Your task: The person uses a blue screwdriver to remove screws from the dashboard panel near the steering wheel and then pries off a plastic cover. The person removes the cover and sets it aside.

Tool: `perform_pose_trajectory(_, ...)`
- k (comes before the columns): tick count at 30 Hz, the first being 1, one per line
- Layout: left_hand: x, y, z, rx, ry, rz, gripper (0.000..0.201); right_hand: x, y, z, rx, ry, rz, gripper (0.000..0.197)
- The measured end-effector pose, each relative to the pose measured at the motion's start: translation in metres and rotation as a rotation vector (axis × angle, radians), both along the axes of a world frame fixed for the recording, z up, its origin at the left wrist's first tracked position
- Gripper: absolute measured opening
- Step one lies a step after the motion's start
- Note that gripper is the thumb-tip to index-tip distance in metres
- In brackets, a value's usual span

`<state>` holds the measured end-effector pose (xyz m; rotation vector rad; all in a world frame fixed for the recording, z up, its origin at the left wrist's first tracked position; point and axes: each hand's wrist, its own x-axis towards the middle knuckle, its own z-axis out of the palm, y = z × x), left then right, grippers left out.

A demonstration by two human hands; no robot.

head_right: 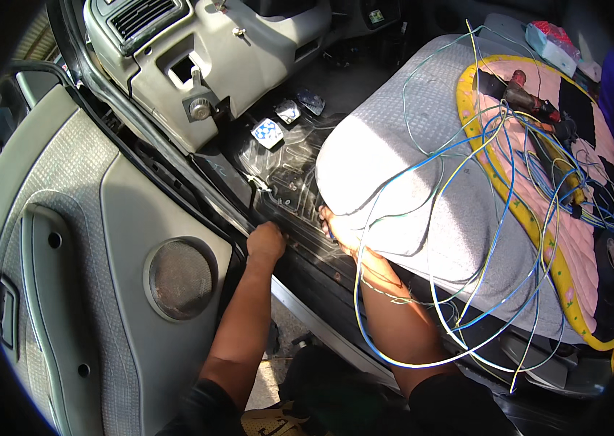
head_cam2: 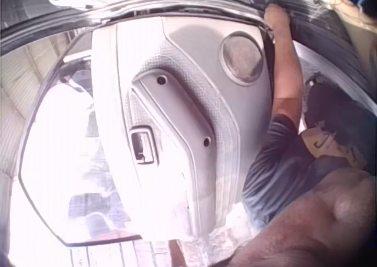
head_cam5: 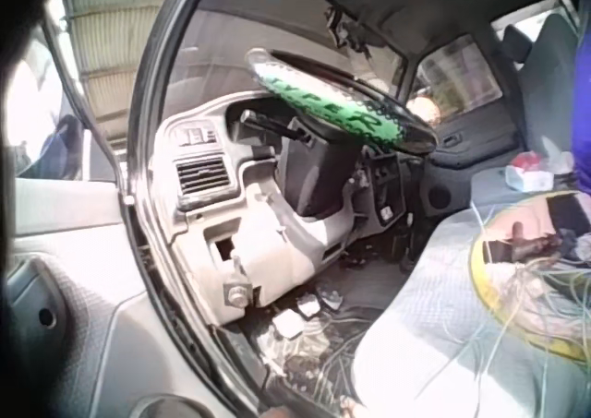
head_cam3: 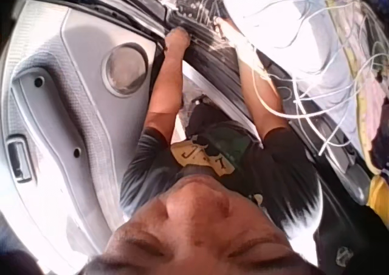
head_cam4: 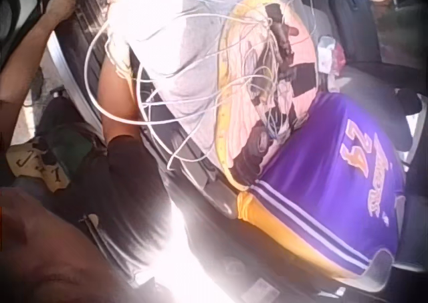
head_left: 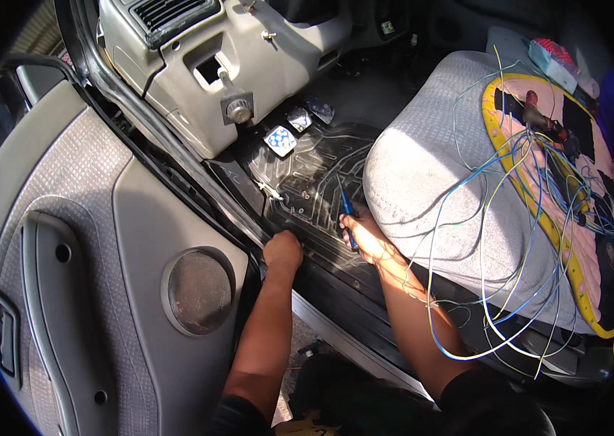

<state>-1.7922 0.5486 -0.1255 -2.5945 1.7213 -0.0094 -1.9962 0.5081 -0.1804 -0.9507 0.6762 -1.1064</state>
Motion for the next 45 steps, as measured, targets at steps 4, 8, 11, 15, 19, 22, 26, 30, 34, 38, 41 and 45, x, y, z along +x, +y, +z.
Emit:
perform_pose_trajectory(4,0.010,-0.005,-0.005,0.009,-0.047,0.057,0.029,0.017,0.007,0.016,-0.117,0.295,-0.044,0.055)
perform_pose_trajectory(8,-0.003,-0.004,-0.008,-0.106,-0.046,-0.025,0.027,0.021,-0.023,-0.027,-0.470,0.525,-0.219,0.059)
perform_pose_trajectory(11,0.000,0.004,-0.012,-0.228,-0.013,-0.050,0.027,0.028,-0.028,-0.037,-0.517,0.548,-0.199,0.062)
perform_pose_trajectory(15,0.000,0.009,-0.014,-0.392,0.025,-0.086,0.023,0.033,-0.028,-0.043,-0.617,0.547,-0.263,0.063)
perform_pose_trajectory(19,0.010,0.019,-0.007,-0.823,0.638,-0.071,0.012,0.033,-0.009,-0.021,-0.672,0.581,-0.282,0.059)
perform_pose_trajectory(22,0.025,0.030,0.018,-1.111,1.532,-0.136,0.025,0.017,0.038,0.041,-0.551,0.291,-0.033,0.052)
perform_pose_trajectory(26,0.005,0.056,0.085,-1.114,1.958,-0.246,0.017,0.001,0.066,0.074,-0.646,0.180,-0.038,0.043)
perform_pose_trajectory(30,0.006,0.079,0.110,-1.035,2.172,-0.427,0.015,-0.002,0.087,0.100,-0.779,0.264,-0.097,0.040)
perform_pose_trajectory(34,0.004,0.095,0.114,-0.967,2.197,-0.447,0.018,-0.007,0.089,0.107,-0.823,0.279,-0.111,0.038)
perform_pose_trajectory(38,0.002,0.100,0.116,-0.991,2.109,-0.450,0.020,-0.011,0.090,0.110,-0.863,0.315,-0.127,0.037)
perform_pose_trajectory(41,-0.001,0.100,0.116,-1.027,2.007,-0.447,0.021,-0.012,0.088,0.110,-0.945,0.278,-0.164,0.037)
perform_pose_trajectory(45,0.000,0.106,0.127,-1.005,1.877,-0.510,0.024,-0.016,0.092,0.117,-0.764,0.240,0.010,0.039)
